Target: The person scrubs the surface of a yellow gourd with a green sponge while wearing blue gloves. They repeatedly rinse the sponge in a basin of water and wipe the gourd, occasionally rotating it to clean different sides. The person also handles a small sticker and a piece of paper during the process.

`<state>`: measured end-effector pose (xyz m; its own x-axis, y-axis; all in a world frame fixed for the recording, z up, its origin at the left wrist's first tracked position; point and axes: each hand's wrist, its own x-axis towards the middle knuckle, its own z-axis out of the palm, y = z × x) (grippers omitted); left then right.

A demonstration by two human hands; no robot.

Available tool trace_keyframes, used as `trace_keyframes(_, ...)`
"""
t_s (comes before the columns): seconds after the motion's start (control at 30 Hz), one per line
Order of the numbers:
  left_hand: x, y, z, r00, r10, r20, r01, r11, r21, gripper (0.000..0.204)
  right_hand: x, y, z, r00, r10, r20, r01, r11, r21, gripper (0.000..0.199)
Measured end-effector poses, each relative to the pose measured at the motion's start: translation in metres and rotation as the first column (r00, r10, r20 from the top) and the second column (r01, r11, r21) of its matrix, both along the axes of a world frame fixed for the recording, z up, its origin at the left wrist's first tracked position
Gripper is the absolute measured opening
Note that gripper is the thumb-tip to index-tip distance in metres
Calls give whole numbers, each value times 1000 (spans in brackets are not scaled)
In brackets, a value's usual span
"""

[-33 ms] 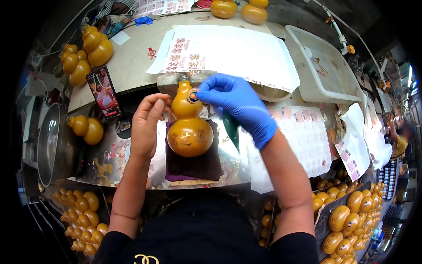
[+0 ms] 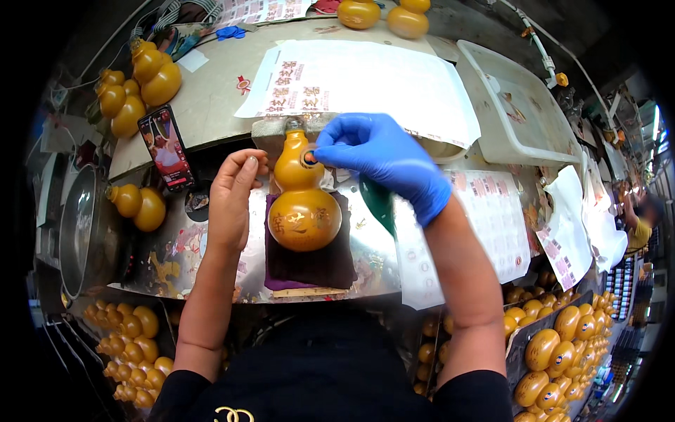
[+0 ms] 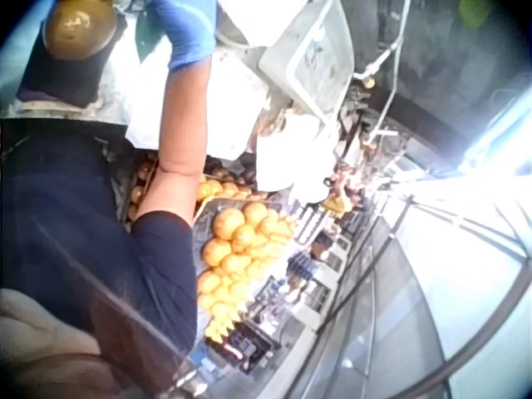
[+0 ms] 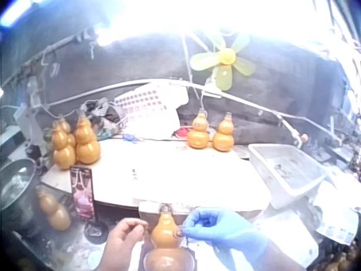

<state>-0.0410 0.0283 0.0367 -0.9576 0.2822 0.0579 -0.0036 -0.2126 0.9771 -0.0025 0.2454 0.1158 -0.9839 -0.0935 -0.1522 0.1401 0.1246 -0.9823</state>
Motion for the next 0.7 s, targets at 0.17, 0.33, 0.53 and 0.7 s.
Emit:
trace_keyframes(0.17, -15, 2, -28, 971, -176, 162, 162, 982, 94, 30, -58, -12, 26, 827, 557, 81, -431, 534, 727, 23)
trace_keyframes(0.33, -10, 20, -19, 980, -165, 113, 154, 983, 102, 38, -77, -25, 12, 814, 580, -20, -330, 492, 806, 18)
trace_keyframes(0.53, -15, 15, -20, 934, -218, 283, 173, 969, 175, 43, -28, -6, -24, 996, -81, -44, 91, 944, 318, 38)
trace_keyframes(0.7, -10, 19, -16, 931, -218, 293, 179, 972, 154, 46, -5, -8, -71, 990, -73, 125, 65, 995, 71, 52)
